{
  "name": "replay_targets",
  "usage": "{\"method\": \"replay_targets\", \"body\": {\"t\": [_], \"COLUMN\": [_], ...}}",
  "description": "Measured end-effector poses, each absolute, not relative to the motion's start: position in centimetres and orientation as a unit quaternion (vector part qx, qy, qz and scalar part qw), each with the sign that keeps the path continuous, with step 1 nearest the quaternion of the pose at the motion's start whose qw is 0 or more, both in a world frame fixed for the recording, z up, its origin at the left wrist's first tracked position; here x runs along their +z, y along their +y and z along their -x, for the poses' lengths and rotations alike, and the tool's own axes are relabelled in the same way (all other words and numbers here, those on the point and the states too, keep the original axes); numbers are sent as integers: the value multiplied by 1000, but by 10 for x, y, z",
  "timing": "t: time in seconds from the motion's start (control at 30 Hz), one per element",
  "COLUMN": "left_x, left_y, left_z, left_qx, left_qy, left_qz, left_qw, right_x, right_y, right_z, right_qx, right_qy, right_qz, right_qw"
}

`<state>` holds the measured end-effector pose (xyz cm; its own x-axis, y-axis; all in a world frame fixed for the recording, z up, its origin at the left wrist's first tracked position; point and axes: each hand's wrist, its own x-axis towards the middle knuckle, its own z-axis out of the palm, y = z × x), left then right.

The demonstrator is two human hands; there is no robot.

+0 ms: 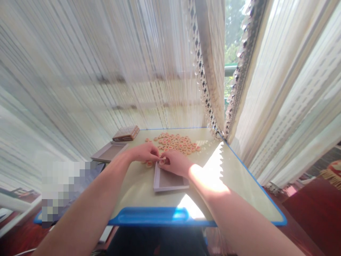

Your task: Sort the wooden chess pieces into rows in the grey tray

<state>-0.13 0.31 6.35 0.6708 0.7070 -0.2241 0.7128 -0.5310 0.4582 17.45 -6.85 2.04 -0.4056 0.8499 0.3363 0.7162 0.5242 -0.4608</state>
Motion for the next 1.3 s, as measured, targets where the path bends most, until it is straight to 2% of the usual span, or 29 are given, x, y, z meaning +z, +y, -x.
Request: {"method": "replay_targets", "body": {"t": [0.97, 1.3], "left_x": [62, 63], "left_y": [1, 0], "left_z": [-1, -1], "left_qx": [-8, -8], "left_qy": [419, 413], "left_qz": [-878, -881], "left_qw": [230, 229], "right_x": [25, 21], "right_y": [-72, -71], "right_z": [-177, -173], "right_qx": [147, 104], "right_qy": [-810, -814], "right_qz": [502, 510], "right_qw": [264, 256]}}
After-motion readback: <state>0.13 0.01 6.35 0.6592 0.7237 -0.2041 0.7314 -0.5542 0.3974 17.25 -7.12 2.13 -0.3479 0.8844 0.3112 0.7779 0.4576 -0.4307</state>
